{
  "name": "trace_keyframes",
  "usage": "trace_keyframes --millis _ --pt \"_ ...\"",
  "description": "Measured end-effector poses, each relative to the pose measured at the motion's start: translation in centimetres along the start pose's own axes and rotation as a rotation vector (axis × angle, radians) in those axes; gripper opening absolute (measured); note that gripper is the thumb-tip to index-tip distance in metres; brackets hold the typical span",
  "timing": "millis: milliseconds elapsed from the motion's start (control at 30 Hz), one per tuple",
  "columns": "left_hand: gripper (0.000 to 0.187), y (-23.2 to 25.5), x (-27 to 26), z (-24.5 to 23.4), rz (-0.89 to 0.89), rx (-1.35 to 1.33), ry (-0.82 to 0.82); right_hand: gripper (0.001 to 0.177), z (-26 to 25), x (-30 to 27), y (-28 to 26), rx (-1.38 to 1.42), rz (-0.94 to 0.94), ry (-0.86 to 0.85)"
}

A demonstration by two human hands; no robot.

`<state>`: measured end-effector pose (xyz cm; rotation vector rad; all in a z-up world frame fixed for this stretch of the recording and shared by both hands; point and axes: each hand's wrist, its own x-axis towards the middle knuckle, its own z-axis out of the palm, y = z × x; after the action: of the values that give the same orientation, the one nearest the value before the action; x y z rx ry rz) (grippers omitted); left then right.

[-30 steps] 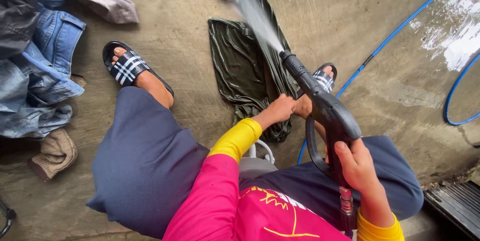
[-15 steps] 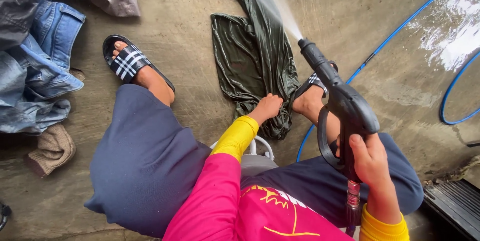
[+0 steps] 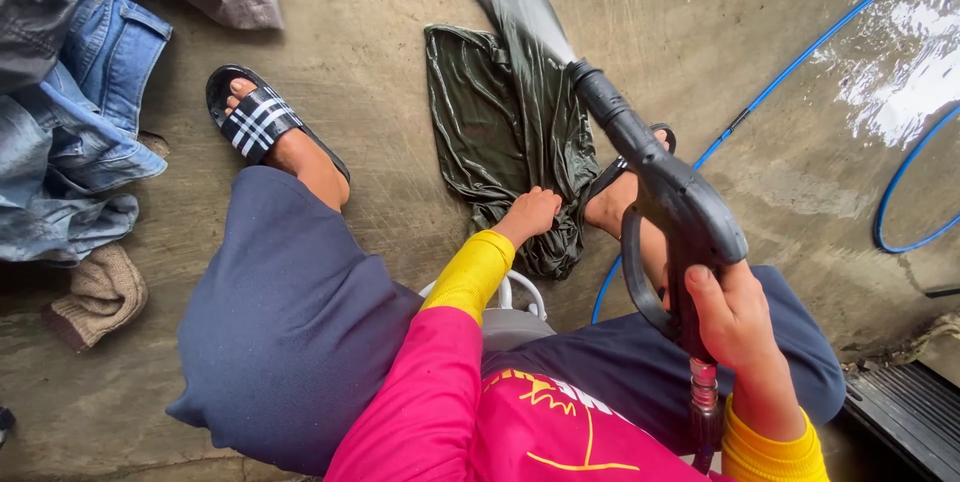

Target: Washing various items of clothing and blankets by spreading them on the floor and spraying them with a high-pressure water gun.

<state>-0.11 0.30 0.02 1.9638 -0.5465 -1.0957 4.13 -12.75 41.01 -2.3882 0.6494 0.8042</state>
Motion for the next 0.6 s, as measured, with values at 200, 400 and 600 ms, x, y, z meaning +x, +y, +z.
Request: trace_keyframes --millis 200,400,600 --pt "0.016 -0.7 0.9 1.4 -0.021 0.0 0.009 0.048 -0.2 0.8 -1.9 0.02 0.009 -0.021" --pt "0.017 0.0 1.1 -5.8 -0.085 -0.058 0.324 0.049 -1.1 4.0 -0.2 0.065 0.083 0.043" --pt "0.02 -6.8 6.6 -20.6 -0.051 -0.217 1.185 0.059 2.5 8.7 6.7 0.213 0.233 0.092"
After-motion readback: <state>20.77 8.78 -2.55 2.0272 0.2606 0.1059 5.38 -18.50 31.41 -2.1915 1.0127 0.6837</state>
